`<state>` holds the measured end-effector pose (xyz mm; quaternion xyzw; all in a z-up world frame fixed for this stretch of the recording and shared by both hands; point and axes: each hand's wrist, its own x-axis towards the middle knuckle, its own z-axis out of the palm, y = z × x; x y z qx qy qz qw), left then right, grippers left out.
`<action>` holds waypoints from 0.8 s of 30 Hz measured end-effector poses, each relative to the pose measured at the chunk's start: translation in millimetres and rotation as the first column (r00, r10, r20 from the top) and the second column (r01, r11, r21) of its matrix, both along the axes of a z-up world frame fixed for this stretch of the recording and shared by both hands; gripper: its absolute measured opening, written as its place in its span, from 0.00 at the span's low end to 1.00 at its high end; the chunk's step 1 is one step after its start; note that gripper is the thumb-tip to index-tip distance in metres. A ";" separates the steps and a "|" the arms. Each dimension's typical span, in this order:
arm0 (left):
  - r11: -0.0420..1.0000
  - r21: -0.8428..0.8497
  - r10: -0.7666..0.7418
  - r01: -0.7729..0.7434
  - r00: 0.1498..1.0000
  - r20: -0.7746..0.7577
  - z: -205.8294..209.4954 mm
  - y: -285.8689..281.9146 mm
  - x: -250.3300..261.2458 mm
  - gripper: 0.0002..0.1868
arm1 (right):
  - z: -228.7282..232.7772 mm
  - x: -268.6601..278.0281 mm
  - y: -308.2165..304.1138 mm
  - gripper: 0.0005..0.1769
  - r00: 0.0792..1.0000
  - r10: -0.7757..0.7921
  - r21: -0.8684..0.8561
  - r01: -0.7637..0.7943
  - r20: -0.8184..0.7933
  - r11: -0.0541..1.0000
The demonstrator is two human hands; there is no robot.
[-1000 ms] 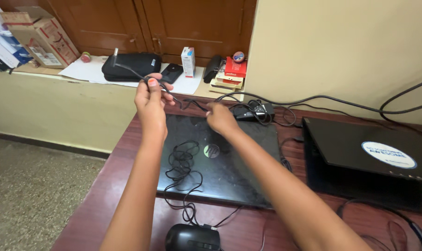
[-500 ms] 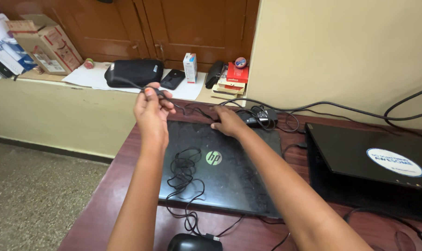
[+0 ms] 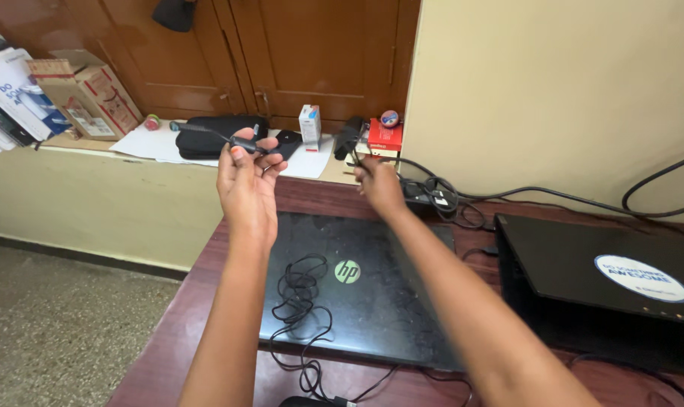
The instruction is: The person arranges a headset and mouse on a desk, plugs a charger into a wall socket, untangles and organizes power and data cables over a closed laptop, and repositions the laptop on the desk.
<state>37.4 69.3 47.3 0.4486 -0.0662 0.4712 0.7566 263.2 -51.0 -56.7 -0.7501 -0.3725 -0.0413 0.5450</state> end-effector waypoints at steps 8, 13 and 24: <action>0.992 -0.124 -0.029 0.021 0.998 -0.064 -34.9 -6.6 28.2 0.20 | 90.7 7.9 -54.0 0.09 0.998 0.008 0.194 0.006 -0.069 0.981; 0.993 -0.068 -0.107 0.094 0.969 -0.223 -40.3 -39.8 48.5 0.24 | 156.7 -6.2 -85.7 0.10 0.992 0.011 0.246 0.021 -0.129 0.969; 0.902 0.317 -0.127 0.293 0.883 -0.453 -28.0 -136.5 59.7 0.32 | 241.3 -37.5 -140.4 0.11 0.995 0.102 0.428 -0.095 0.006 0.899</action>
